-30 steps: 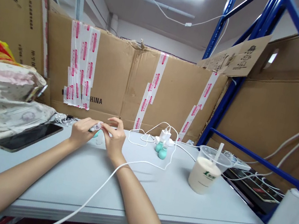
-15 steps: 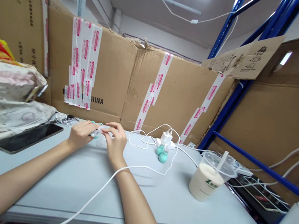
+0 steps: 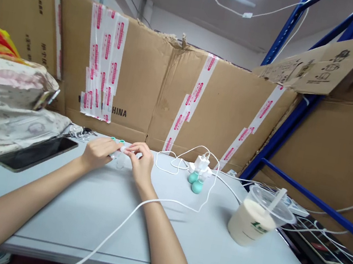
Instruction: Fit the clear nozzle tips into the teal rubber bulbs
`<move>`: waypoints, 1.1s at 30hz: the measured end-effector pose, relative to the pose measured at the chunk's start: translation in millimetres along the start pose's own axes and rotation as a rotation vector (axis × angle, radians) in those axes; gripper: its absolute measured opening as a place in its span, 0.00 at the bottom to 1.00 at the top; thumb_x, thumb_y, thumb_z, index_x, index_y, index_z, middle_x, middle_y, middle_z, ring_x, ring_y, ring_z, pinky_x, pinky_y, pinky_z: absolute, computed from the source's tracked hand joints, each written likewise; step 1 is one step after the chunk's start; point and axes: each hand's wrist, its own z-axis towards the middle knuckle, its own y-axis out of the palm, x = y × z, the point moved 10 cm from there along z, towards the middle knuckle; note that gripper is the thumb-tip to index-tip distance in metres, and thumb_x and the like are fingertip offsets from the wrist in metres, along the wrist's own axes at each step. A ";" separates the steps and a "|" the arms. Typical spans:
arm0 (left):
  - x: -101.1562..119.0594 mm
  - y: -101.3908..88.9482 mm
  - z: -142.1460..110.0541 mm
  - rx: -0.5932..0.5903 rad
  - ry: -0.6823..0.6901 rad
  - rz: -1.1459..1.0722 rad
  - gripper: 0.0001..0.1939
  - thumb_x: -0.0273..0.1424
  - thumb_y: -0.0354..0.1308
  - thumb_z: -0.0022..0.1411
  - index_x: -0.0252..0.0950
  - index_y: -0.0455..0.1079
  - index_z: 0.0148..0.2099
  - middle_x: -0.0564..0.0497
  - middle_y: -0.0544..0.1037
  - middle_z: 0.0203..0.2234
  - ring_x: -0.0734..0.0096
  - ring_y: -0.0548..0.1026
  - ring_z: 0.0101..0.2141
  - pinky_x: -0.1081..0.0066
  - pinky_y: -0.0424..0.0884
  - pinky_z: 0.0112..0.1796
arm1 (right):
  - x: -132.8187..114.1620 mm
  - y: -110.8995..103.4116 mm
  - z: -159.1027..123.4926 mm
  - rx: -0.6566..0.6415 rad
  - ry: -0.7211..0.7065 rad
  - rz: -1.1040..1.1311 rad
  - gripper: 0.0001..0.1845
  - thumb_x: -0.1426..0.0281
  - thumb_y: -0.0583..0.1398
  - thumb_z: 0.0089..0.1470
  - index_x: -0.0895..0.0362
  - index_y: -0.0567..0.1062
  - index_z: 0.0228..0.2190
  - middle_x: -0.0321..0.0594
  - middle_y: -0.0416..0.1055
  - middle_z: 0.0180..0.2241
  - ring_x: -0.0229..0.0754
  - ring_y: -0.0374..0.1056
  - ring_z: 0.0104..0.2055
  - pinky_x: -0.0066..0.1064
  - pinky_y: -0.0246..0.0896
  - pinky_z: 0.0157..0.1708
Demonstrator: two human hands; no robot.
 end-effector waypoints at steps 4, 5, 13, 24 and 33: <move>0.6 -2.4 2.1 0.012 0.014 0.003 0.10 0.19 0.47 0.53 0.35 0.67 0.34 0.53 0.69 0.16 0.71 0.68 0.22 0.71 0.60 0.26 | 0.5 1.1 2.4 -0.025 0.009 0.054 0.06 0.69 0.62 0.45 0.57 0.73 0.20 0.38 0.70 0.29 0.36 0.66 0.32 0.26 0.55 0.26; 1.0 -2.6 2.4 0.013 0.019 0.006 0.10 0.20 0.47 0.54 0.35 0.67 0.35 0.53 0.69 0.16 0.71 0.68 0.22 0.72 0.60 0.26 | 0.3 0.5 3.2 -0.029 0.010 0.060 0.06 0.69 0.62 0.45 0.57 0.73 0.20 0.38 0.70 0.29 0.37 0.66 0.32 0.26 0.55 0.26; -0.8 4.3 -1.7 -0.004 -0.025 -0.052 0.11 0.19 0.47 0.53 0.34 0.67 0.36 0.53 0.70 0.18 0.71 0.69 0.23 0.72 0.61 0.26 | -12.0 -2.5 3.9 -0.113 -0.164 -0.156 0.07 0.68 0.59 0.50 0.55 0.76 0.24 0.38 0.72 0.29 0.36 0.66 0.29 0.28 0.57 0.28; -6.6 13.9 -13.0 -0.059 -0.027 -0.041 0.12 0.20 0.47 0.51 0.34 0.68 0.37 0.52 0.73 0.19 0.70 0.71 0.24 0.71 0.63 0.26 | -9.0 11.2 -9.1 -0.110 -0.193 -0.296 0.08 0.69 0.56 0.53 0.55 0.75 0.33 0.39 0.73 0.35 0.35 0.65 0.28 0.28 0.61 0.29; -10.0 23.9 -17.6 -0.136 -0.055 -0.008 0.10 0.24 0.47 0.56 0.35 0.70 0.36 0.51 0.73 0.19 0.70 0.71 0.24 0.72 0.63 0.27 | -2.1 11.6 -9.2 -0.106 -0.183 -0.254 0.08 0.69 0.55 0.54 0.55 0.75 0.32 0.40 0.73 0.36 0.37 0.68 0.35 0.27 0.62 0.32</move>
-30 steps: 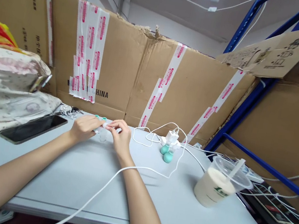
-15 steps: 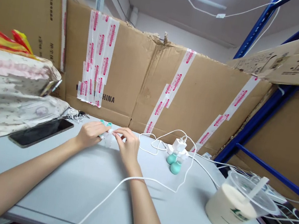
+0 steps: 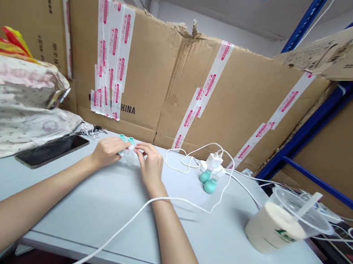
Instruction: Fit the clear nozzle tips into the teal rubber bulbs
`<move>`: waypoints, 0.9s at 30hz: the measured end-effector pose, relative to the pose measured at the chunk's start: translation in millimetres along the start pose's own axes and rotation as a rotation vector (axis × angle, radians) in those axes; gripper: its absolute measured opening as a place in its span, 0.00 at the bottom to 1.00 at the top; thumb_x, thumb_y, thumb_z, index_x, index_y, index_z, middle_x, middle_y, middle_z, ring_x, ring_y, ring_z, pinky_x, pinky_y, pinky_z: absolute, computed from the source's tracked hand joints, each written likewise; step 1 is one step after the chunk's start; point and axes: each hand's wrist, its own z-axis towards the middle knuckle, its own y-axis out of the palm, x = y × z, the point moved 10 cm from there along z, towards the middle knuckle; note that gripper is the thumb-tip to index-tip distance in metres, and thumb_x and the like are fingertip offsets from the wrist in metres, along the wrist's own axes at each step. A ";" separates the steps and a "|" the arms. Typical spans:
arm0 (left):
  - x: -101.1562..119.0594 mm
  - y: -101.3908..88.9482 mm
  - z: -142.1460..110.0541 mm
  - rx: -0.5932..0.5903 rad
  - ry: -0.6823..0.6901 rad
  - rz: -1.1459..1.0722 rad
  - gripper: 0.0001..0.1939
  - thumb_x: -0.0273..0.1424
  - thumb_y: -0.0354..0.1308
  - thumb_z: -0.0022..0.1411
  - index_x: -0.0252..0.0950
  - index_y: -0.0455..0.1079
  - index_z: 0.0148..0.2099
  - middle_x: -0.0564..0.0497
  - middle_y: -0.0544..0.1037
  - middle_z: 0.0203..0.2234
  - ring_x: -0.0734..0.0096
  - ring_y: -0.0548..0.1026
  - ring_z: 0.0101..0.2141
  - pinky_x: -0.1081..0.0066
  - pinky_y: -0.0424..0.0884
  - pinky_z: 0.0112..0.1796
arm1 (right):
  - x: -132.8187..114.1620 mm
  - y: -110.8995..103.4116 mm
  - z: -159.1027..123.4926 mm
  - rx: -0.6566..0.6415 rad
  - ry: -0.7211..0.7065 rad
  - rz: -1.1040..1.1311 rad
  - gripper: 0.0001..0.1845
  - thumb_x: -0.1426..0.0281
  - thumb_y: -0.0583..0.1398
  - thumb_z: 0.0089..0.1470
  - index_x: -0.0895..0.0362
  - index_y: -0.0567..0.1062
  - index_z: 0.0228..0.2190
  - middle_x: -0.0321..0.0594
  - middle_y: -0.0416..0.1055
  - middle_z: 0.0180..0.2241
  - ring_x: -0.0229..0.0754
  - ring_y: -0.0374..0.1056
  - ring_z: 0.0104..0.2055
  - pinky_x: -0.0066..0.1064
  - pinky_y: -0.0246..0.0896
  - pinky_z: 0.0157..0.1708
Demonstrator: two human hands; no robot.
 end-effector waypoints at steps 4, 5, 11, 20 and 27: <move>0.4 2.5 -1.9 -0.016 0.016 -0.008 0.11 0.22 0.47 0.55 0.35 0.70 0.36 0.51 0.72 0.19 0.70 0.71 0.24 0.72 0.62 0.26 | 0.9 3.7 -0.6 -0.039 -0.012 -0.003 0.09 0.69 0.55 0.54 0.56 0.75 0.32 0.40 0.73 0.35 0.36 0.67 0.31 0.27 0.62 0.31; 0.4 3.2 -2.3 -0.019 0.015 -0.010 0.11 0.22 0.48 0.54 0.35 0.70 0.36 0.51 0.73 0.19 0.70 0.71 0.24 0.72 0.62 0.26 | 0.9 4.2 0.1 -0.052 -0.014 -0.002 0.08 0.70 0.56 0.53 0.56 0.75 0.32 0.40 0.73 0.34 0.35 0.66 0.30 0.27 0.62 0.31; -3.0 8.8 -1.5 -0.051 -0.059 -0.054 0.10 0.23 0.49 0.55 0.35 0.70 0.35 0.51 0.74 0.20 0.70 0.72 0.25 0.72 0.63 0.27 | 0.1 -1.6 6.8 -0.104 -0.007 0.009 0.07 0.71 0.56 0.52 0.56 0.75 0.30 0.38 0.72 0.31 0.34 0.66 0.27 0.27 0.62 0.29; -6.1 -5.2 5.4 0.082 -0.202 -0.227 0.07 0.30 0.53 0.57 0.34 0.72 0.34 0.48 0.78 0.26 0.70 0.72 0.25 0.72 0.65 0.28 | -5.9 -13.0 4.5 0.042 -0.016 0.116 0.07 0.68 0.58 0.52 0.54 0.76 0.32 0.39 0.73 0.36 0.37 0.68 0.36 0.25 0.60 0.27; -4.2 -1.0 6.2 0.061 -0.233 -0.269 0.08 0.30 0.53 0.57 0.34 0.73 0.34 0.48 0.78 0.26 0.71 0.72 0.25 0.72 0.66 0.28 | -0.9 -17.7 5.7 0.089 0.067 0.163 0.06 0.67 0.59 0.50 0.54 0.76 0.27 0.39 0.73 0.31 0.38 0.68 0.34 0.27 0.61 0.26</move>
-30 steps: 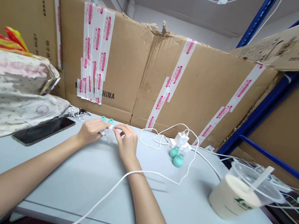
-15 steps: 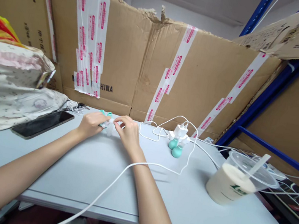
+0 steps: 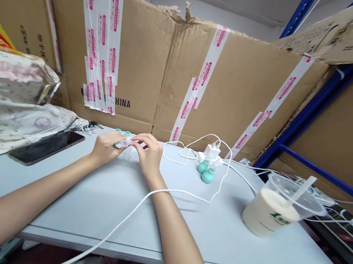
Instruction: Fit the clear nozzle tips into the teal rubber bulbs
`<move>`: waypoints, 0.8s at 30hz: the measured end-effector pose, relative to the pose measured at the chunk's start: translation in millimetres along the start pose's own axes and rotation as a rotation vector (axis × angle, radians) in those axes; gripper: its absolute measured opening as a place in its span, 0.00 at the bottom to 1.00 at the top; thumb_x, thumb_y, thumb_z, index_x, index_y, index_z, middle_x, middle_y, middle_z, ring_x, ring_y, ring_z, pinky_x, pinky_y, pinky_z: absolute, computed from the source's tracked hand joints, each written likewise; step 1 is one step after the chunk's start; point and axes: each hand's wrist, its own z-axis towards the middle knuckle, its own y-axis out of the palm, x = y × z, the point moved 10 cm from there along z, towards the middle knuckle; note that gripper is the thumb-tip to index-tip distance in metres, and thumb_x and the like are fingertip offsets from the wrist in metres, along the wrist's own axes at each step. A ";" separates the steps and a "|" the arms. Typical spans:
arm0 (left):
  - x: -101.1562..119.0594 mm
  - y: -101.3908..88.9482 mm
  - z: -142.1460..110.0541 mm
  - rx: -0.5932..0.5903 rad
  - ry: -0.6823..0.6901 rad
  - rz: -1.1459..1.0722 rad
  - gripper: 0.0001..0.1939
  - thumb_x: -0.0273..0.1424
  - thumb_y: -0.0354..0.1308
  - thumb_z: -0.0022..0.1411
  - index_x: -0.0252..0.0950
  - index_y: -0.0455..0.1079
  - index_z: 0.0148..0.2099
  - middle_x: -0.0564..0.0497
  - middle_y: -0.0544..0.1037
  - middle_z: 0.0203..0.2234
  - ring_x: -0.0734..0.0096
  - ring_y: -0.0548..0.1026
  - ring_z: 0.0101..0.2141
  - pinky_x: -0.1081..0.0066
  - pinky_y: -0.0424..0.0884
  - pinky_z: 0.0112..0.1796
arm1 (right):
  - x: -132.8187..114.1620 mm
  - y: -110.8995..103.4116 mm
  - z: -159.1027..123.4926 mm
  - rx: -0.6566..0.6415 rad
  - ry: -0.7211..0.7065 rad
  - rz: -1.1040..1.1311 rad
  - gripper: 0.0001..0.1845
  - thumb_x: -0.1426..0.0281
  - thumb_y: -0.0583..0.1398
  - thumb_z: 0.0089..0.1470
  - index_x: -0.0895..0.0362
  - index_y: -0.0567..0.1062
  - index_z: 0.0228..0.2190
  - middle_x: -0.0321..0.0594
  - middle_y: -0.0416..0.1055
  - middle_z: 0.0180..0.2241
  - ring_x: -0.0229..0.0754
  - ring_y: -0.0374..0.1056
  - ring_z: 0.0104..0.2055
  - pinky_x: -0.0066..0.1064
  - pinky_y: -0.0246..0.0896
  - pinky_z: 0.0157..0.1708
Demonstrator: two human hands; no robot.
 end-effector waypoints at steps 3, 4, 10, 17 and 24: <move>-3.1 0.9 -1.3 0.010 -0.022 -0.010 0.08 0.30 0.53 0.57 0.34 0.73 0.34 0.48 0.78 0.25 0.70 0.72 0.25 0.72 0.66 0.28 | 0.3 -1.2 -4.8 0.058 -0.005 0.004 0.05 0.67 0.60 0.49 0.53 0.76 0.26 0.39 0.73 0.31 0.39 0.68 0.36 0.28 0.62 0.28; -3.8 1.0 -1.8 0.013 -0.024 -0.012 0.08 0.30 0.53 0.57 0.34 0.73 0.34 0.47 0.78 0.25 0.70 0.73 0.25 0.72 0.66 0.28 | 0.9 -0.8 -6.7 0.076 0.000 0.003 0.05 0.68 0.60 0.49 0.53 0.77 0.27 0.39 0.73 0.31 0.40 0.68 0.37 0.28 0.62 0.28; -3.1 -1.5 -1.1 0.019 -0.001 0.055 0.09 0.31 0.52 0.58 0.35 0.73 0.33 0.48 0.78 0.25 0.71 0.73 0.25 0.72 0.66 0.28 | 9.9 3.6 -12.0 0.112 0.105 0.038 0.07 0.67 0.60 0.49 0.53 0.76 0.31 0.41 0.72 0.38 0.41 0.67 0.41 0.27 0.64 0.27; 1.8 -1.8 0.0 -0.001 0.071 0.101 0.09 0.28 0.50 0.58 0.35 0.71 0.33 0.48 0.77 0.24 0.70 0.72 0.26 0.72 0.65 0.27 | 13.2 3.2 -9.5 0.107 0.098 0.082 0.04 0.68 0.62 0.47 0.53 0.78 0.27 0.40 0.72 0.36 0.40 0.67 0.40 0.27 0.64 0.28; 5.0 -0.3 -1.7 -0.080 0.204 0.228 0.09 0.25 0.48 0.56 0.36 0.70 0.34 0.50 0.73 0.19 0.70 0.71 0.25 0.71 0.63 0.27 | 19.9 5.7 -2.3 0.045 0.134 0.132 0.03 0.68 0.63 0.44 0.53 0.77 0.24 0.39 0.73 0.33 0.40 0.68 0.39 0.27 0.60 0.27</move>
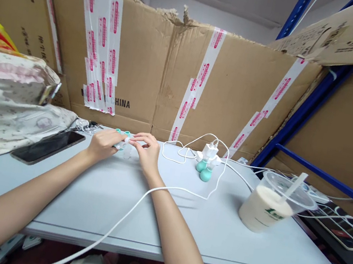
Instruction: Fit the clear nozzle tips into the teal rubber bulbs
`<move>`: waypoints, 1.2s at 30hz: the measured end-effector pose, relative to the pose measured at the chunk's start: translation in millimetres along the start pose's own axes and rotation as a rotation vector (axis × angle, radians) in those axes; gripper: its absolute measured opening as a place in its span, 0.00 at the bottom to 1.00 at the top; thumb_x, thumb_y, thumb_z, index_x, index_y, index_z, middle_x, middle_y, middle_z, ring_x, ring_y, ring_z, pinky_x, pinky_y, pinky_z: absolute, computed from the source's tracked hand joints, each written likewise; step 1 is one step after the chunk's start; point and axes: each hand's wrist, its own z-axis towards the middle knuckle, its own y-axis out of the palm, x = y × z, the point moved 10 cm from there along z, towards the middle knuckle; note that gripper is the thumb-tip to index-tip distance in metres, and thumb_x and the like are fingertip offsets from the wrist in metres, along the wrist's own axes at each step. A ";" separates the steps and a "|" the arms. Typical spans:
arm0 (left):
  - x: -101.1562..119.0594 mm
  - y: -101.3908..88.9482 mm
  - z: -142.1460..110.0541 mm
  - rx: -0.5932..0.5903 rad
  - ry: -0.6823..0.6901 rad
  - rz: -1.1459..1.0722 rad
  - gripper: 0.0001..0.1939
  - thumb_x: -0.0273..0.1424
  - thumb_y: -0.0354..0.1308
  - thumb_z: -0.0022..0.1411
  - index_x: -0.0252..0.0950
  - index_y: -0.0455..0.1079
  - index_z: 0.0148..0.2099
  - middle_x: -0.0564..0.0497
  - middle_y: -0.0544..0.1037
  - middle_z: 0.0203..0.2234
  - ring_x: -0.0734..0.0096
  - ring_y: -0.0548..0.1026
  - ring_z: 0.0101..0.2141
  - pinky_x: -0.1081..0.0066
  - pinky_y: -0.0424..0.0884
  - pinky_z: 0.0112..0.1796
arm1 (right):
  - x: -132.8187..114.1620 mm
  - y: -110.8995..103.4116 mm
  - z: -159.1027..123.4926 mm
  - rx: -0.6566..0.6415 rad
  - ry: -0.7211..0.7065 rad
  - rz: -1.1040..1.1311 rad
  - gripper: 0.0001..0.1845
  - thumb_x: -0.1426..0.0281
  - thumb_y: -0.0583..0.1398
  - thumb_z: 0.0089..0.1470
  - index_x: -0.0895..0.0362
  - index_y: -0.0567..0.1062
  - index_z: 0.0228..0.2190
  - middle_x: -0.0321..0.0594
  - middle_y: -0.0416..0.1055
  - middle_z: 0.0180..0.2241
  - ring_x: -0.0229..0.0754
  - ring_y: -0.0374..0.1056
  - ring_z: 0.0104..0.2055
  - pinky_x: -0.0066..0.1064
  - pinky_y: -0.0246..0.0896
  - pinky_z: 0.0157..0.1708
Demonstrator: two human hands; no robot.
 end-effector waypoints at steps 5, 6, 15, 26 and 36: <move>-0.3 -6.2 0.8 0.056 -0.014 -0.026 0.08 0.25 0.49 0.56 0.35 0.69 0.35 0.49 0.75 0.22 0.69 0.72 0.26 0.71 0.63 0.28 | -12.3 0.4 -2.1 -0.017 -0.058 -0.049 0.05 0.67 0.61 0.48 0.52 0.77 0.26 0.38 0.73 0.33 0.39 0.67 0.39 0.27 0.61 0.28; -0.5 -7.2 1.0 0.070 -0.028 -0.045 0.08 0.25 0.49 0.57 0.35 0.69 0.35 0.49 0.76 0.23 0.69 0.72 0.26 0.71 0.63 0.28 | -13.0 1.1 -3.0 -0.019 -0.065 -0.056 0.05 0.67 0.60 0.49 0.52 0.77 0.27 0.38 0.73 0.33 0.39 0.67 0.39 0.26 0.60 0.28; 3.8 -5.2 2.2 0.060 -0.044 -0.080 0.08 0.26 0.49 0.57 0.36 0.70 0.33 0.50 0.75 0.21 0.70 0.72 0.25 0.72 0.63 0.27 | 8.9 1.6 2.5 -0.030 0.064 0.059 0.06 0.66 0.61 0.45 0.55 0.76 0.22 0.39 0.73 0.30 0.39 0.67 0.35 0.25 0.55 0.23; -15.5 6.7 -5.0 0.021 -0.210 -0.141 0.11 0.31 0.49 0.60 0.36 0.72 0.36 0.49 0.78 0.26 0.70 0.73 0.27 0.73 0.64 0.29 | 14.4 -7.5 12.1 -0.042 0.097 0.097 0.08 0.65 0.61 0.46 0.57 0.75 0.25 0.38 0.71 0.32 0.37 0.66 0.34 0.25 0.56 0.27; -93.6 27.6 -33.9 -0.183 -0.715 0.034 0.24 0.52 0.46 0.57 0.38 0.72 0.30 0.48 0.78 0.25 0.65 0.74 0.28 0.72 0.60 0.28 | 47.7 -1.1 14.1 -0.314 0.056 -0.750 0.09 0.61 0.59 0.50 0.51 0.77 0.28 0.34 0.74 0.32 0.38 0.64 0.34 0.28 0.52 0.34</move>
